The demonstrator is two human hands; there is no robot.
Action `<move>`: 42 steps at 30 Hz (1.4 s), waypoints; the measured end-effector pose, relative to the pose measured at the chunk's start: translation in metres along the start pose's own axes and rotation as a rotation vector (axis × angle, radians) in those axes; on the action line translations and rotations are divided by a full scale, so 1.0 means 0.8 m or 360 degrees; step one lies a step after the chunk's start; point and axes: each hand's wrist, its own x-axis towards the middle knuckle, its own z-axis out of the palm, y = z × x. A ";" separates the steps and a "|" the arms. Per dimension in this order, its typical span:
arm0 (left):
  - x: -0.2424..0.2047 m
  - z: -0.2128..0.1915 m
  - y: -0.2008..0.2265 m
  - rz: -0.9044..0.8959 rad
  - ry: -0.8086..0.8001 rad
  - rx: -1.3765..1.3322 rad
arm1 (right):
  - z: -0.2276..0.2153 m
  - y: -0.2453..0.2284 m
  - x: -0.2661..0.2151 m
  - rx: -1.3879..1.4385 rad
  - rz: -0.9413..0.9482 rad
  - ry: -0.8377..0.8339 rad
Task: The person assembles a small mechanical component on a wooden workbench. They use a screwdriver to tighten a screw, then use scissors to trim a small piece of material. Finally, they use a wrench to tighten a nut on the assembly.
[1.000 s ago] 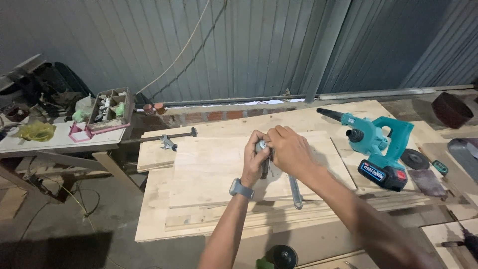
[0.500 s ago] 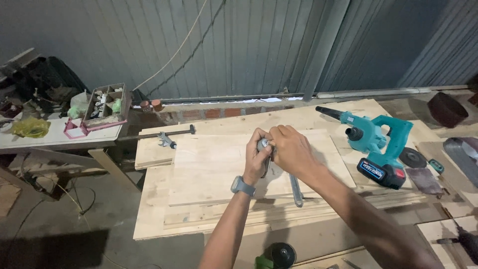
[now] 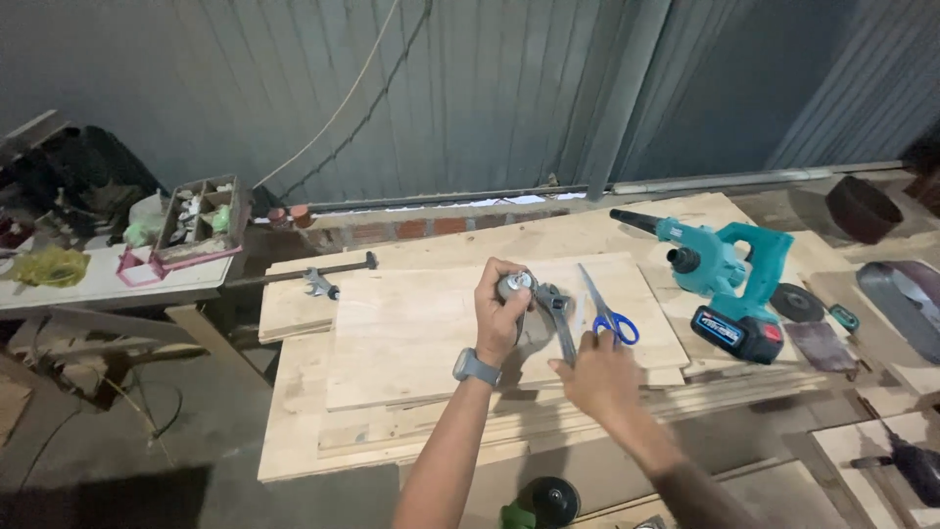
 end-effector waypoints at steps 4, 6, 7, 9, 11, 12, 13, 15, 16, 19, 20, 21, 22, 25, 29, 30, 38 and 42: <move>-0.003 0.001 -0.014 0.0038 0.0035 0.0145 | 0.081 0.007 0.035 -0.0197 -0.0009 0.0309; -0.001 0.006 -0.012 0.0030 0.0031 0.0126 | 0.070 -0.002 0.029 -0.0137 0.0043 0.0326; -0.004 0.004 -0.010 0.0011 0.0035 0.0120 | 0.067 -0.009 0.024 -0.0071 0.0086 0.0330; -0.006 0.010 -0.004 0.0062 0.0069 0.0168 | 0.058 -0.004 0.032 0.0005 0.0099 0.0227; -0.004 0.015 0.009 0.0115 0.0110 0.0210 | 0.059 0.006 0.043 0.0073 0.0111 0.0126; -0.002 0.017 0.019 0.0147 0.0120 0.0234 | 0.064 0.014 0.050 0.0316 0.0095 0.0074; -0.001 0.020 0.028 0.0179 0.0128 0.0255 | 0.068 0.022 0.057 0.0558 0.0080 0.0024; -0.002 0.025 0.036 0.0165 0.0150 0.0258 | 0.049 0.040 0.063 0.0949 0.0114 0.0118; -0.003 0.027 0.039 0.0149 0.0164 0.0269 | 0.040 0.048 0.067 0.1350 0.0148 0.0212; -0.003 0.026 0.028 0.0139 0.0191 0.0301 | -0.084 0.001 -0.043 0.1686 0.0021 0.0307; -0.003 0.026 0.028 0.0136 0.0197 0.0300 | -0.088 0.012 -0.047 0.1681 0.0020 0.0302; -0.003 0.026 0.029 0.0156 0.0194 0.0301 | -0.093 0.023 -0.050 0.1667 -0.0123 0.0342; -0.003 0.025 0.030 0.0176 0.0191 0.0303 | -0.098 0.033 -0.054 0.1651 -0.0265 0.0382; -0.002 0.029 0.024 0.0209 0.0236 0.0341 | -0.105 0.027 -0.088 0.0965 -0.0367 0.0650; -0.007 0.032 0.028 0.0301 0.0185 0.0362 | -0.098 0.010 -0.109 0.0578 -0.0800 0.0917; -0.006 0.032 0.032 0.0310 0.0202 0.0381 | -0.094 0.006 -0.109 0.0561 -0.0759 0.0932; -0.007 0.037 0.047 0.0258 0.0212 0.0289 | -0.074 0.004 -0.110 0.0473 -0.0776 0.1058; -0.009 0.035 0.043 0.0240 0.0213 0.0309 | -0.072 0.006 -0.107 0.0444 -0.0745 0.0977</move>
